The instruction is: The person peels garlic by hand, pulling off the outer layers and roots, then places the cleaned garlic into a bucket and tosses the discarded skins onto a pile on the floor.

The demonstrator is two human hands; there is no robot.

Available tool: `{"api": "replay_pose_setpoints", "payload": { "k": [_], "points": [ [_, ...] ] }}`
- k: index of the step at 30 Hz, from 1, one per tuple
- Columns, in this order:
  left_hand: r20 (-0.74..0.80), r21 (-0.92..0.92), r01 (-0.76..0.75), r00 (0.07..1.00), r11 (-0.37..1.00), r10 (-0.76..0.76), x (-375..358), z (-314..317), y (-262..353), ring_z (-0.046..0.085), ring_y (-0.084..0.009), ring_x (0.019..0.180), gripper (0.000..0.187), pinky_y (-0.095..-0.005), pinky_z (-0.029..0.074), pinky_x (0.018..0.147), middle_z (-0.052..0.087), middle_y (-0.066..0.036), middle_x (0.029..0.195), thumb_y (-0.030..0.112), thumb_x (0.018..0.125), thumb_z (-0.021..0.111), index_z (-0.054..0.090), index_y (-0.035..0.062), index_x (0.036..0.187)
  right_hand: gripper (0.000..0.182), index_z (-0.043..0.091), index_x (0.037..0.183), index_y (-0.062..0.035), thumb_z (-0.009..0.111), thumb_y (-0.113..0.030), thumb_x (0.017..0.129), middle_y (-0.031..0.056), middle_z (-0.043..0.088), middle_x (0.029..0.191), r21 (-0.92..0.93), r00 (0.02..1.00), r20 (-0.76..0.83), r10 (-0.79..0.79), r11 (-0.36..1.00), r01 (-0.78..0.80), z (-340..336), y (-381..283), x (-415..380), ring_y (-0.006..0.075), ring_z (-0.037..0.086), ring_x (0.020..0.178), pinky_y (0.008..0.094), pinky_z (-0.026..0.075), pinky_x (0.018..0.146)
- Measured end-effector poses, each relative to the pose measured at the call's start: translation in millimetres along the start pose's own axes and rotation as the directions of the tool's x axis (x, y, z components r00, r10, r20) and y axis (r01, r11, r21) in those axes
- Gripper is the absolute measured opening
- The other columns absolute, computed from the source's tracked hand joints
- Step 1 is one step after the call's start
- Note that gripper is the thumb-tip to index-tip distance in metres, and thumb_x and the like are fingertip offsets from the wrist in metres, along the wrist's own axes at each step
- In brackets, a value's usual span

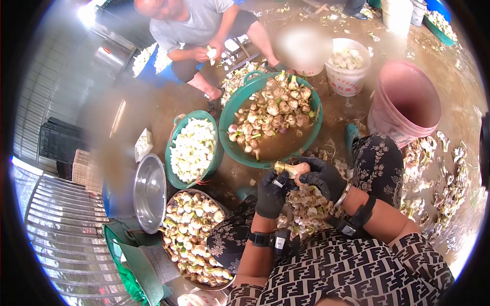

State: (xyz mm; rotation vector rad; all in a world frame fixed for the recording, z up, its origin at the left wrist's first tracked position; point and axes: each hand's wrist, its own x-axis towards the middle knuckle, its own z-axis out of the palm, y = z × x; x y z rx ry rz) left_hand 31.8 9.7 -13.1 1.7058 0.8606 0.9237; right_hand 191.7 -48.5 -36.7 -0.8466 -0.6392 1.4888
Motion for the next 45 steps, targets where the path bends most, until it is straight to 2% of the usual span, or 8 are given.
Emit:
{"api": "replay_pose_setpoints", "payload": {
  "k": [15,17,21,23,27,32,43,45],
  "points": [
    [0.043,0.31,-0.071,0.997,0.948,0.061,-13.3,10.1,4.2,0.058,-0.0296,0.066,0.02,-0.0319,0.046,0.054,0.059,-0.015,0.076,0.012,0.077,0.061,0.058,-0.001,0.092,0.05,0.039,0.127,0.0022,0.06,-0.012,0.084,0.0086,0.053,0.114,-0.315,0.983,-0.072,-0.167,0.939,0.137,0.7,13.3,-4.8,0.0136,0.052,0.102,0.0264,0.044,0.086],
    [0.131,-0.539,0.434,0.89,0.722,-0.437,-15.1,10.2,-13.8,0.058,-0.0292,0.065,0.02,-0.0317,0.047,0.054,0.06,-0.017,0.078,0.014,0.077,0.063,0.06,0.0007,0.092,0.041,0.047,0.117,0.0019,0.062,-0.011,0.081,0.0086,0.055,0.107,-0.228,0.987,-0.136,-0.083,0.972,0.051,-5.8,23.1,-1.1,0.0145,0.053,0.097,0.0281,0.044,0.083],
    [0.14,-0.355,0.476,0.878,0.805,-0.457,-15.8,-1.0,-7.6,0.059,-0.0273,0.066,0.016,-0.0311,0.048,0.057,0.061,-0.015,0.081,0.013,0.078,0.062,0.061,0.0038,0.09,0.02,0.057,0.099,0.0002,0.055,-0.013,0.085,0.01,0.06,0.09,-0.122,0.986,0.092,0.136,0.985,-0.125,-14.4,-1.2,-3.9,0.0177,0.057,0.078,0.0282,0.046,0.067],
    [0.194,0.432,-0.299,0.952,0.851,0.236,-9.6,-9.5,-15.1,0.059,-0.0258,0.067,0.013,-0.0309,0.047,0.058,0.062,-0.013,0.081,0.012,0.077,0.062,0.062,0.0055,0.089,0.023,0.058,0.095,0.0008,0.05,-0.02,0.088,0.0115,0.061,0.084,0.078,0.934,0.093,0.345,0.933,-0.352,-8.7,-13.9,-9.8,0.0191,0.059,0.069,0.0262,0.047,0.058],
    [0.432,0.632,-0.432,0.886,0.643,0.17,-5.8,-17.4,-7.0,0.06,-0.0253,0.079,0.024,-0.0324,0.048,0.068,0.062,-0.011,0.089,0.0,0.074,0.057,0.059,0.0023,0.098,0.033,0.057,0.095,0.0033,0.057,-0.027,0.083,0.0121,0.061,0.079,0.265,0.776,0.263,0.573,0.731,-0.629,1.0,-5.6,-18.3,0.0196,0.061,0.066,0.0272,0.05,0.057],
    [0.127,-0.189,0.277,0.958,0.942,-0.257,-25.3,-8.6,-32.5,0.061,-0.0204,0.074,0.021,-0.028,0.049,0.063,0.06,-0.009,0.082,0.01,0.079,0.058,0.06,0.0011,0.099,0.032,0.056,0.097,0.0029,0.058,-0.026,0.082,0.0134,0.062,0.082,0.438,0.765,0.266,0.586,0.634,-0.638,-14.7,10.4,-10.0,0.0224,0.061,0.065,0.0317,0.053,0.059],
    [0.224,0.005,-0.176,0.96,0.984,0.17,-23.0,-5.2,-27.4,0.058,-0.0166,0.09,0.023,-0.0277,0.049,0.067,0.057,-0.012,0.105,0.007,0.084,0.052,0.054,-0.0009,0.106,0.042,0.053,0.108,0.0028,0.053,-0.032,0.084,0.015,0.063,0.089,0.437,0.836,0.288,0.467,0.713,-0.548,-5.9,-13.1,-12.5,0.0238,0.063,0.073,0.0302,0.052,0.056],
    [0.194,-0.472,0.356,0.934,0.806,-0.299,-24.1,-10.6,-31.7,0.059,-0.0163,0.086,0.024,-0.0262,0.049,0.066,0.059,-0.01,0.101,0.008,0.082,0.055,0.054,-0.0017,0.104,0.044,0.054,0.108,0.003,0.052,-0.034,0.085,0.017,0.064,0.091,0.376,0.803,0.374,0.464,0.715,-0.589,-9.4,-8.5,-11.7,0.0239,0.064,0.074,0.0301,0.052,0.053]
  ]
}}
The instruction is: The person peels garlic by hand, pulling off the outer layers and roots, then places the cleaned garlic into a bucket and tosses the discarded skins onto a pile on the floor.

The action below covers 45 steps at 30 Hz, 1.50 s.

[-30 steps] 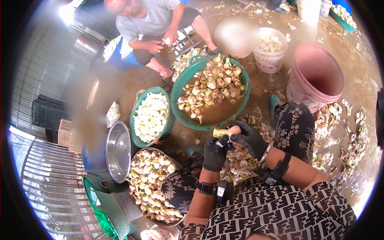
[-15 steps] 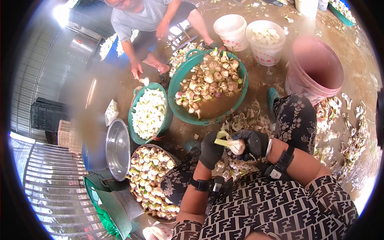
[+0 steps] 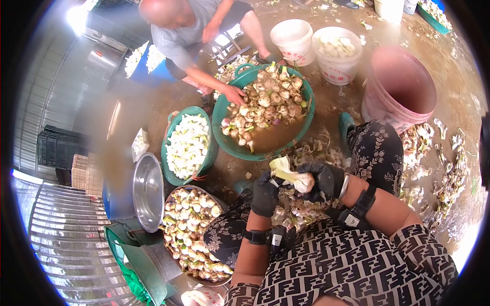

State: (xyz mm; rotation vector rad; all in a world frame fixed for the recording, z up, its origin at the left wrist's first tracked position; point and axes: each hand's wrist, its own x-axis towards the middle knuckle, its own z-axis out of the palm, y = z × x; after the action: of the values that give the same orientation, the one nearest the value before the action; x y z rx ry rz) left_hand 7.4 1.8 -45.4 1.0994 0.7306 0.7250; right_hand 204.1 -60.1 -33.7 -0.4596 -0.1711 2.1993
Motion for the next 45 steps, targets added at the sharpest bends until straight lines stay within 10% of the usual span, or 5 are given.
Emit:
{"api": "replay_pose_setpoints", "payload": {
  "k": [4,10,13,40,45],
  "points": [
    [0.246,0.936,-0.319,0.897,0.152,0.368,16.7,-49.9,2.1,0.06,-0.0135,0.076,0.026,-0.0252,0.05,0.063,0.063,-0.007,0.089,0.003,0.072,0.063,0.059,0.001,0.098,0.037,0.055,0.105,-0.0003,0.053,-0.031,0.086,0.0097,0.062,0.089,-0.185,0.986,-0.159,-0.043,0.983,0.013,23.2,3.4,-11.5,0.0155,0.061,0.076,0.0255,0.05,0.058],
    [-0.058,0.965,0.107,0.977,0.24,-0.204,-2.0,-32.3,-4.5,0.062,-0.0232,0.085,0.037,-0.0299,0.049,0.076,0.062,-0.014,0.101,0.015,0.082,0.061,0.051,-0.0003,0.114,0.025,0.056,0.103,-0.0031,0.053,-0.023,0.089,0.0037,0.058,0.087,-0.493,0.9,-0.084,-0.427,0.803,0.335,24.0,-25.7,-17.4,0.0079,0.053,0.071,0.0218,0.044,0.063],
    [-0.053,0.2,0.007,0.999,0.98,0.004,-12.8,7.9,14.6,0.057,-0.0117,0.081,0.027,-0.0261,0.047,0.069,0.061,-0.007,0.098,0.012,0.082,0.063,0.059,-0.0009,0.105,0.027,0.055,0.106,-0.0023,0.054,-0.024,0.089,0.002,0.056,0.088,-0.406,0.892,-0.059,-0.449,0.827,0.389,25.1,-19.0,-6.9,0.0074,0.052,0.075,0.0218,0.044,0.066],
    [0.114,0.737,-0.46,0.807,0.496,0.579,-5.7,47.8,19.2,0.057,-0.0226,0.086,0.022,-0.0313,0.045,0.078,0.06,-0.009,0.095,-0.003,0.074,0.062,0.06,0.0036,0.095,0.015,0.057,0.071,-0.0014,0.055,-0.016,0.073,0.0202,0.057,0.068,-0.982,0.467,0.03,-0.884,-0.114,-0.152,22.7,9.4,11.1,0.0371,0.057,0.068,0.0459,0.044,0.061],
    [-0.078,-0.371,-0.046,0.997,0.927,0.018,-11.0,38.1,33.0,0.059,-0.0206,0.088,0.027,-0.0317,0.051,0.076,0.06,-0.01,0.099,0.008,0.081,0.058,0.055,-0.0004,0.106,0.01,0.061,0.075,-0.0021,0.056,-0.011,0.074,0.016,0.057,0.06,-0.935,0.513,-0.353,-0.783,0.304,-0.181,-20.4,-3.2,10.5,0.0278,0.058,0.056,0.0373,0.045,0.054]
  ]
}}
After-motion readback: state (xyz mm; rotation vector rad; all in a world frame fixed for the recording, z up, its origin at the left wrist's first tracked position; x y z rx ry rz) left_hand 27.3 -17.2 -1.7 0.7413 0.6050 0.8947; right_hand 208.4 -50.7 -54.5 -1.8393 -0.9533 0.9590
